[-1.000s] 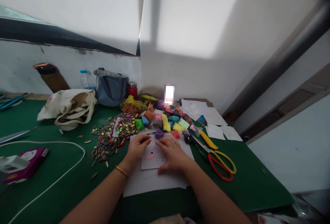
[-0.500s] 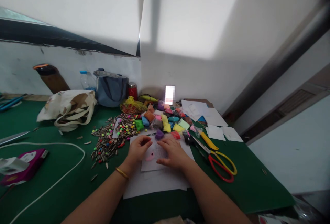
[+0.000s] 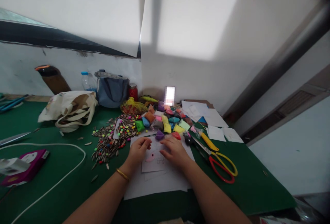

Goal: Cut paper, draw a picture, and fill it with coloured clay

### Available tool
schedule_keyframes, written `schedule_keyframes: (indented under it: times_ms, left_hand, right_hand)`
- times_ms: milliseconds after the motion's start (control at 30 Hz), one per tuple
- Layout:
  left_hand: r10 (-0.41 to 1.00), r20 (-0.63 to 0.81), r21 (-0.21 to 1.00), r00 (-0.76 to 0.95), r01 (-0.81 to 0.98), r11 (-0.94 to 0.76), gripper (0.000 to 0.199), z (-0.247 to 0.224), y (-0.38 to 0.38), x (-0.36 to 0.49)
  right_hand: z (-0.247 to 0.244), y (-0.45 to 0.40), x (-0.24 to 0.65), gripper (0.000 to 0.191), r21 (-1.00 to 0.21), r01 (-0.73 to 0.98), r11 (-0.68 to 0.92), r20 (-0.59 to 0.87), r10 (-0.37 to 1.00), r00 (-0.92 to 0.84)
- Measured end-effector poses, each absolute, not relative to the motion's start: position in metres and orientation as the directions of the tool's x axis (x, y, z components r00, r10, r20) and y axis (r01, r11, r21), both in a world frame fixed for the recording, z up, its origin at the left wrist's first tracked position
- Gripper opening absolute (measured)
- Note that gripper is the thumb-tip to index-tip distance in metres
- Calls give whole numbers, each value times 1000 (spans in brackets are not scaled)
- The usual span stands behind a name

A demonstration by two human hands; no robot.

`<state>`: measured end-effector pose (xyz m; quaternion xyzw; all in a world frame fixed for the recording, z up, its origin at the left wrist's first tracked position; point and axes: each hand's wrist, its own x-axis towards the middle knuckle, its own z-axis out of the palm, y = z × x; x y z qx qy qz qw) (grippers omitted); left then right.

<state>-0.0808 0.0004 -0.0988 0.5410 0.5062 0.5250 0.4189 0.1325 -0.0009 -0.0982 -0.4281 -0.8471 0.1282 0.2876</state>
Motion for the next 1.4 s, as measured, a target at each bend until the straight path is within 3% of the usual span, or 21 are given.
schedule_keyframes:
  times_ms: [367, 533, 733, 1033, 1400]
  left_hand:
    - [982, 185, 978, -36, 107, -180, 31, -101, 1, -79]
    - [976, 216, 967, -29, 145, -209, 22, -96, -1, -80]
    - [965, 261, 951, -4, 173, -256, 26, -95, -3, -81]
    - [978, 205, 969, -46, 149, -196, 32, -92, -4, -78]
    - [978, 205, 971, -41, 132, -198, 24, -95, -2, -76]
  right_hand:
    - [-100, 0, 132, 30, -475, 641, 603, 410, 796, -445]
    - [-100, 0, 131, 29, -476, 637, 607, 412, 793, -448]
    - [-99, 1, 131, 27, -484, 643, 594, 404, 803, -438]
    - [-98, 0, 131, 26, -487, 653, 580, 386, 814, -434]
    - [-103, 3, 132, 26, -479, 665, 573, 385, 818, -428]
